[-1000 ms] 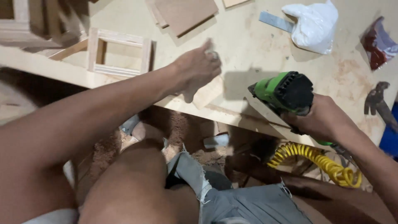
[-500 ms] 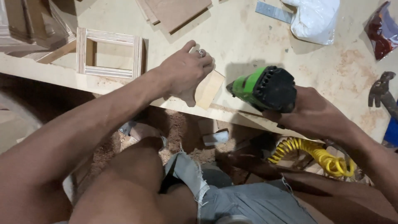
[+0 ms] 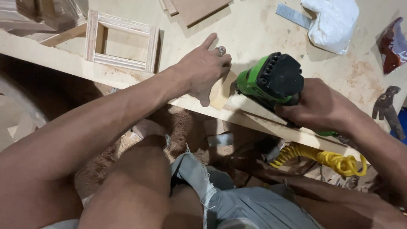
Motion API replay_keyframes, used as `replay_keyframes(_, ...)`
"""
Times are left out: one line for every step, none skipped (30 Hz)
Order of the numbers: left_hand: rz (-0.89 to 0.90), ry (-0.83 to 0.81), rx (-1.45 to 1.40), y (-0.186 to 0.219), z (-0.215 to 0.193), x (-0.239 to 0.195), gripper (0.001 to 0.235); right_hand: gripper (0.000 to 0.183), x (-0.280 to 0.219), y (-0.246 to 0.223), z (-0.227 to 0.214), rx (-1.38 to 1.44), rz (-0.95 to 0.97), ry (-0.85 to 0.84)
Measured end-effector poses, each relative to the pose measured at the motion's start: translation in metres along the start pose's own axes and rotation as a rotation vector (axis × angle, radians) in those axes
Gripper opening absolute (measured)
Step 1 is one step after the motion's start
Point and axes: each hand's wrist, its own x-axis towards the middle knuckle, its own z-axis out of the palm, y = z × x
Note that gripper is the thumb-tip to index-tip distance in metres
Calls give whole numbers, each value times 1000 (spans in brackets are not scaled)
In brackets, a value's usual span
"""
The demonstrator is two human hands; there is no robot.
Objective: Assembling small wooden boxes by applying glue to pre-made frames and nailing on base plates using a pneumatic nail gun.
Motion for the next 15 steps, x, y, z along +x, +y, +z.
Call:
replay_keyframes(-3,6,-4,0,1,0,103,22,1,0,0,-13,-3,5)
replay_keyframes(-6,14,-8,0,2,0,104,28,1,1,0,-28,-5,11)
replay_keyframes(-5,17,-8,0,2,1,104,28,2,2,2,-30,-2,13)
replay_keyframes(-5,4,-2,0,1,1,105,26,4,3,4,-58,-41,11)
replay_keyframes(-6,-8,4,1,0,1,106,24,4,4,6,-87,-79,10)
replay_keyframes(-4,-5,8,1,-1,1,106,24,9,9,8,-86,-77,15)
replay_keyframes(-14,-27,-3,2,-2,1,112,16,14,13,10,-94,-171,51)
replay_keyframes(-28,-46,-15,2,-3,1,118,20,19,17,11,-106,-265,91)
replay_keyframes(-29,-40,-11,1,-5,3,118,20,25,25,14,-110,-264,96)
replay_keyframes(-29,-39,-14,1,-5,1,106,20,31,31,18,-115,-348,131)
replay_keyframes(-29,-37,-17,3,-4,-1,95,20,37,38,23,-119,-431,166)
replay_keyframes(-26,-34,-14,6,-6,-2,95,20,24,24,17,-119,-427,170)
replay_keyframes(-37,-61,-16,9,-8,-2,100,18,10,9,11,-77,-258,107)
replay_keyframes(-52,-81,-7,6,-13,-2,105,17,-1,-7,1,-35,-91,60)
replay_keyframes(-54,-69,7,1,-18,2,105,17,-9,-10,-3,-39,-91,78)
